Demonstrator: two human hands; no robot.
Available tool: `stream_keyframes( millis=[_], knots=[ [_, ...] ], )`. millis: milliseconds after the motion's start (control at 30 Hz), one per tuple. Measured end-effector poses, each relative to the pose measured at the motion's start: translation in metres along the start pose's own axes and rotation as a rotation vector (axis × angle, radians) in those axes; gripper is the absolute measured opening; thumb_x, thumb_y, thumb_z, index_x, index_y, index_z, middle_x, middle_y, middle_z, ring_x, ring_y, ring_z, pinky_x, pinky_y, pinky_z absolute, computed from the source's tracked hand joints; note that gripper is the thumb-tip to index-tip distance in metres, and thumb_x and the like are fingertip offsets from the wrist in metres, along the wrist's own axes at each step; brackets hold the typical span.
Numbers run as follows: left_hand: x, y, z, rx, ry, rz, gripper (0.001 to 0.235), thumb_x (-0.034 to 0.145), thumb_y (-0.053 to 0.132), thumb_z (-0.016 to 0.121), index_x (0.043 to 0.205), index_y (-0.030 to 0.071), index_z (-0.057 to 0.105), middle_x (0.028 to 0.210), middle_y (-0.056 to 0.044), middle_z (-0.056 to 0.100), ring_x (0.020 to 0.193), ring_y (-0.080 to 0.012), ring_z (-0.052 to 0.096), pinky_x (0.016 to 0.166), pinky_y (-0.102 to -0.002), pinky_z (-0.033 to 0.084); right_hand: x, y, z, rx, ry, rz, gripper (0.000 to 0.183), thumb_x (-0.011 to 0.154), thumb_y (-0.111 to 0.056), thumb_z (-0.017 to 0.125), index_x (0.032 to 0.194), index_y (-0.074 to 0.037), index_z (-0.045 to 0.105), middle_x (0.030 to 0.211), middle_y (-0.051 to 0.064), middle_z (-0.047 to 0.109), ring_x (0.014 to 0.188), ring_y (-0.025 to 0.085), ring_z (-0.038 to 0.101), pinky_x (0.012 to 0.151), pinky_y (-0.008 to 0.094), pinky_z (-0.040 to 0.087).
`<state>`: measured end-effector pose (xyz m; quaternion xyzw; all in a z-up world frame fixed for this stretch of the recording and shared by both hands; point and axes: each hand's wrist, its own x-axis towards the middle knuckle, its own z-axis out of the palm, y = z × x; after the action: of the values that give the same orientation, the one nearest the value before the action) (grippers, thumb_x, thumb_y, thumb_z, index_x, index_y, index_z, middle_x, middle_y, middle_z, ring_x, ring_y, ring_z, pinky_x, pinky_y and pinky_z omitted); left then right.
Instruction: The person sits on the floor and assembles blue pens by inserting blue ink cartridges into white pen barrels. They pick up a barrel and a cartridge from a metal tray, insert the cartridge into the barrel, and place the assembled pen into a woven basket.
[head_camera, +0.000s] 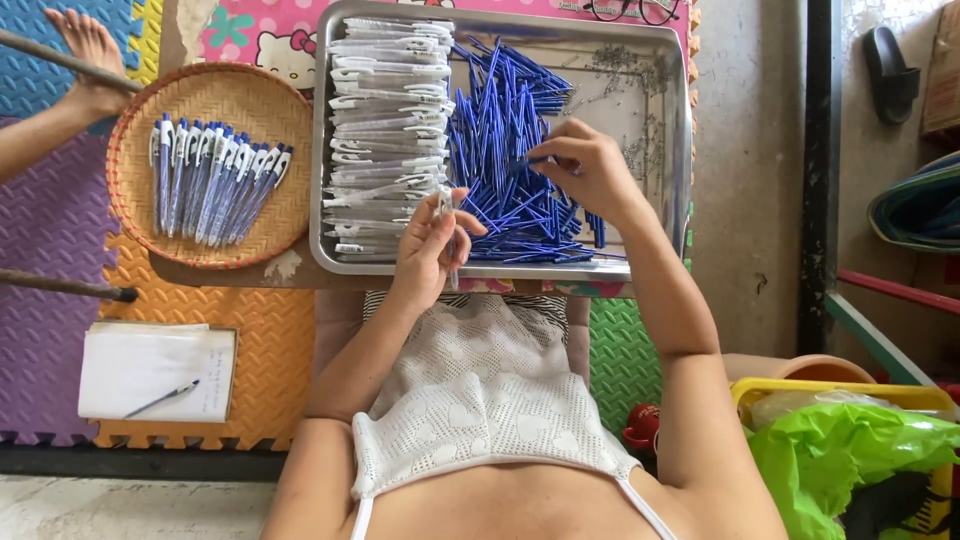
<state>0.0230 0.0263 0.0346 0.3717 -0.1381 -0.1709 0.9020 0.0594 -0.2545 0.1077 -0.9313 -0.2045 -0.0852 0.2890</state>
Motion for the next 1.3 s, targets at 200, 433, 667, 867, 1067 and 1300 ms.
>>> stream_keyframes(
  millis=[200, 433, 667, 867, 1067, 1300],
  knots=[
    [0.02, 0.006, 0.02, 0.158, 0.045, 0.052, 0.032, 0.105, 0.018, 0.069, 0.133, 0.003, 0.064, 0.1, -0.013, 0.077, 0.055, 0.0004, 0.055, 0.044, -0.013, 0.043, -0.004, -0.057, -0.018, 0.527, 0.061, -0.026, 0.018, 0.09, -0.001, 0.087, 0.107, -0.002, 0.08, 0.091, 0.014, 0.074, 0.075, 0.023, 0.068, 0.07, 0.037, 0.055],
    [0.037, 0.032, 0.049, 0.317, 0.154, 0.122, 0.016, 0.094, 0.008, 0.082, 0.107, 0.007, 0.075, 0.104, -0.008, 0.078, 0.054, -0.0001, 0.055, 0.047, -0.013, 0.041, -0.005, -0.084, -0.003, 0.604, 0.019, -0.043, 0.021, 0.089, -0.003, 0.084, 0.109, -0.004, 0.08, 0.09, 0.011, 0.077, 0.072, 0.019, 0.067, 0.066, 0.035, 0.053],
    [0.111, 0.223, 0.045, 0.362, 0.372, 0.482, 0.029, 0.102, 0.04, 0.07, 0.11, 0.012, 0.07, 0.081, 0.0, 0.066, 0.05, -0.0023, 0.045, 0.042, -0.019, 0.036, -0.015, -0.091, -0.017, 0.6, -0.089, -0.01, 0.025, 0.105, -0.01, 0.065, 0.129, -0.005, 0.07, 0.107, 0.008, 0.075, 0.092, 0.017, 0.072, 0.08, 0.028, 0.06],
    [0.164, 0.216, 0.002, 0.171, 0.3, 0.128, 0.026, 0.093, 0.036, 0.082, 0.101, 0.013, 0.074, 0.074, 0.004, 0.064, 0.05, -0.0012, 0.047, 0.04, -0.015, 0.033, -0.016, -0.096, -0.011, 0.526, -0.158, -0.042, 0.025, 0.103, -0.007, 0.065, 0.128, -0.006, 0.07, 0.109, 0.007, 0.078, 0.098, 0.019, 0.076, 0.085, 0.031, 0.063],
    [0.119, 0.116, 0.046, 0.21, -0.314, 0.274, 0.046, 0.101, 0.031, 0.066, 0.061, 0.01, 0.07, 0.071, -0.013, 0.069, 0.053, -0.0146, 0.063, 0.053, -0.019, 0.047, -0.031, -0.081, -0.003, 0.925, 0.321, -0.043, 0.057, 0.102, -0.004, 0.062, 0.155, 0.009, 0.044, 0.092, 0.019, 0.069, 0.075, 0.02, 0.064, 0.069, 0.032, 0.055],
    [0.009, 0.034, 0.079, 0.105, -0.309, -0.085, 0.006, 0.091, -0.003, 0.081, 0.093, -0.005, 0.076, 0.062, -0.013, 0.071, 0.042, -0.003, 0.05, 0.04, -0.014, 0.04, -0.061, -0.08, -0.004, 0.923, 0.364, -0.256, 0.036, 0.087, -0.019, 0.081, 0.093, 0.017, 0.079, 0.068, 0.016, 0.057, 0.062, 0.022, 0.055, 0.066, 0.038, 0.055]
  ],
)
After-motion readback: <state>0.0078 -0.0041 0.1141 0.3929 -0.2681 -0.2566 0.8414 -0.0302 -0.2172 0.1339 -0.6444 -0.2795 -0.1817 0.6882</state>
